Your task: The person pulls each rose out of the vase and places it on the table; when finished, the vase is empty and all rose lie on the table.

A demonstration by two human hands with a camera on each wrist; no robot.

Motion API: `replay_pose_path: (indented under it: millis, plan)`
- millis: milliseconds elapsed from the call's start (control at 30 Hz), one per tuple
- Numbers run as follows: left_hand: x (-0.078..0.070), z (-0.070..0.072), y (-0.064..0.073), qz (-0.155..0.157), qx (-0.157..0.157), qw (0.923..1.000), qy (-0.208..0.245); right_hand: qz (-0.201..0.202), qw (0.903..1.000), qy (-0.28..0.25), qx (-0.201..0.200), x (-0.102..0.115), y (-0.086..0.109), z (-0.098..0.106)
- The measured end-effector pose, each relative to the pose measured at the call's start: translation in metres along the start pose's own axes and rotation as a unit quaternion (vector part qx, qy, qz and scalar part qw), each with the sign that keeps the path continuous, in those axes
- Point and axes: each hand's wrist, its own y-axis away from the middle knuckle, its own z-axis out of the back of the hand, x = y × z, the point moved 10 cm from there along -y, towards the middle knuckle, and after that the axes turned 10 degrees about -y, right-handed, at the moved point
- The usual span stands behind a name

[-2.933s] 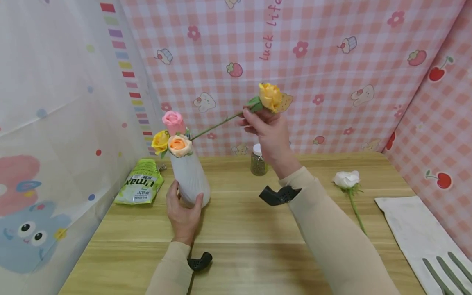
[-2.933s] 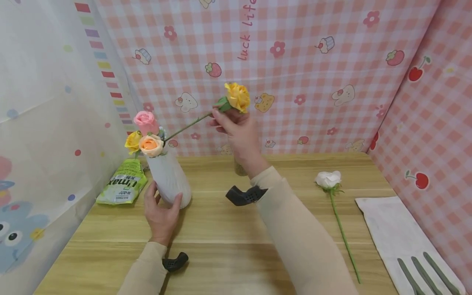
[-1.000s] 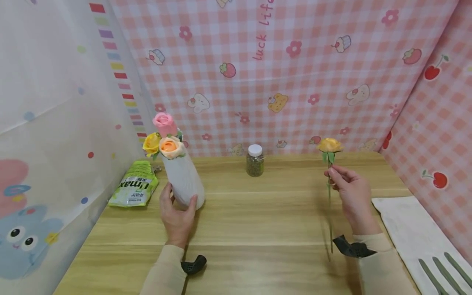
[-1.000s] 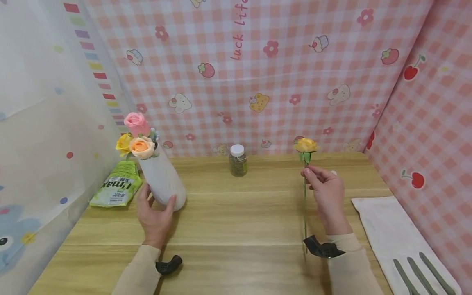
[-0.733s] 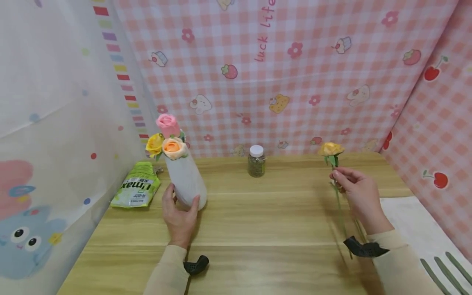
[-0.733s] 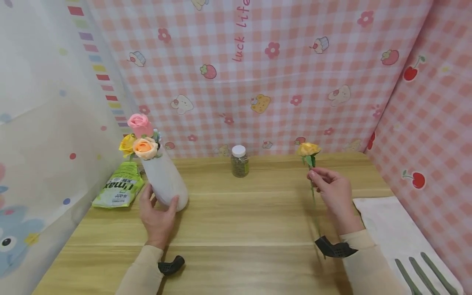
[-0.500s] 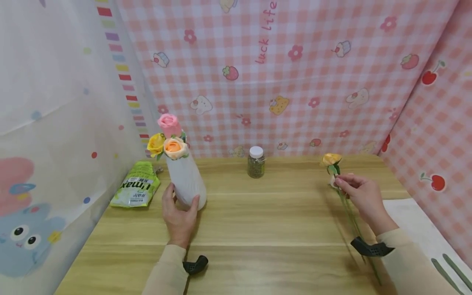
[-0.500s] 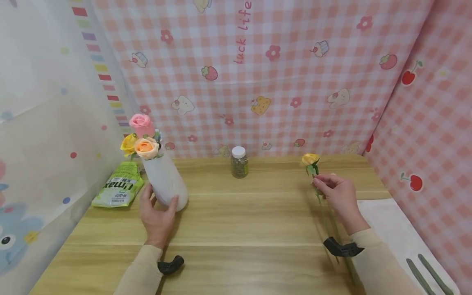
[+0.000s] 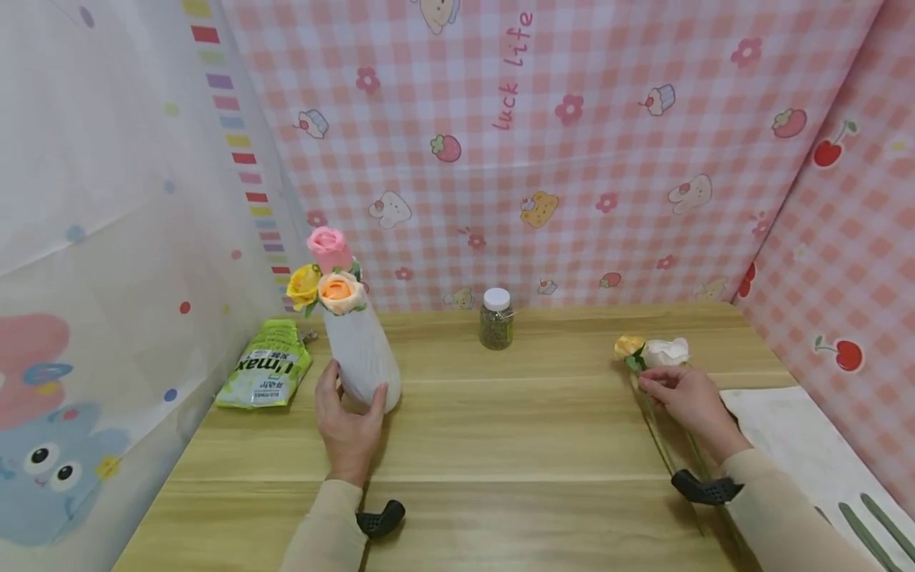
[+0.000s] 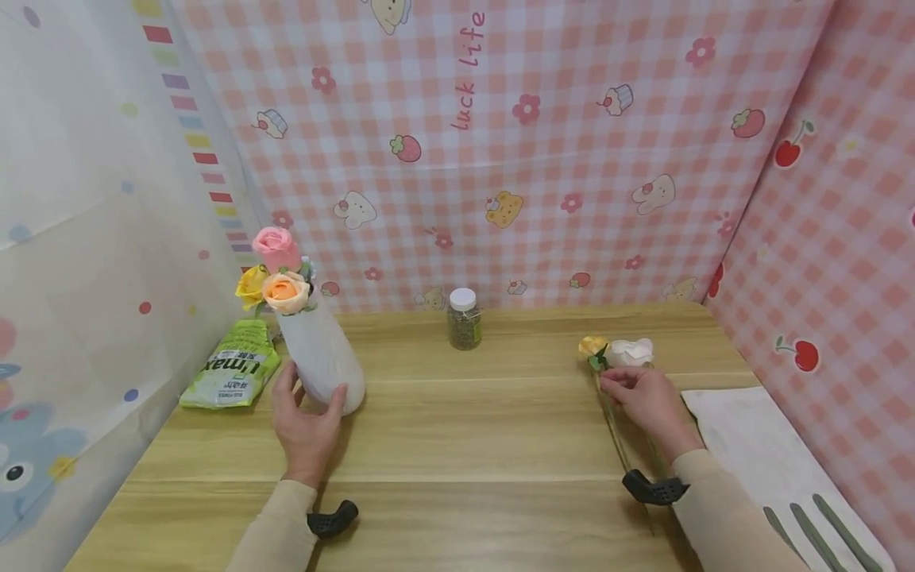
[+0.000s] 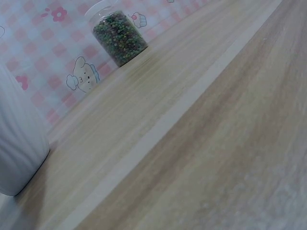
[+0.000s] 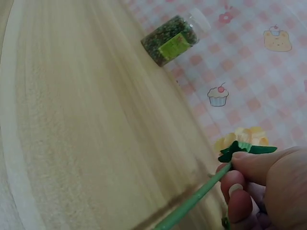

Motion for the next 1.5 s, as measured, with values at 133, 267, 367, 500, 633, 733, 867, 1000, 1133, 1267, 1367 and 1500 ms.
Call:
replay_pose_path:
  millis: [133,267,367,500,633,733,867,1000,1133,1267,1367,1500]
  plan:
    - [-0.001,0.000,0.000,0.001,-0.002,1.0000,0.006,-0.007,0.9987,0.048,0.014,-0.006,-0.001,-0.004]
    - [0.000,0.001,0.001,0.005,-0.002,1.0000,0.005,0.004,0.9988,0.047,0.015,-0.009,-0.002,-0.007]
    - [0.000,0.000,0.001,0.005,0.000,1.0000,0.004,0.006,0.9996,0.022,0.014,-0.012,-0.003,-0.009]
    - [0.000,-0.001,0.000,0.000,-0.002,1.0000,0.005,-0.003,0.9999,0.008,0.011,-0.015,-0.004,-0.011]
    - [0.000,-0.001,0.001,-0.004,-0.005,1.0000,0.006,-0.007,0.9999,0.007,0.007,-0.013,-0.004,-0.010]
    - [0.000,0.000,0.001,-0.004,-0.006,0.9999,0.007,-0.007,1.0000,0.005,0.004,-0.012,-0.003,-0.010]
    - [0.000,0.000,0.001,-0.005,-0.005,0.9999,0.008,-0.007,1.0000,0.007,0.002,-0.010,-0.002,-0.010]
    - [-0.001,0.000,0.001,-0.006,-0.007,0.9999,0.012,-0.013,0.9998,0.012,0.002,-0.010,0.000,-0.010]
    - [-0.001,0.000,0.001,-0.008,-0.006,0.9999,0.011,-0.014,0.9997,0.019,0.001,-0.010,0.001,-0.010]
    - [-0.001,-0.001,0.001,-0.009,-0.003,0.9999,0.008,-0.011,0.9999,0.007,0.003,-0.010,0.000,-0.009]
    - [0.000,-0.001,0.001,-0.005,0.000,1.0000,0.007,-0.015,0.9998,-0.010,0.008,-0.010,0.001,-0.007]
    - [0.000,-0.001,0.001,-0.004,-0.001,1.0000,0.005,-0.015,0.9998,-0.015,0.007,-0.004,0.003,0.001]
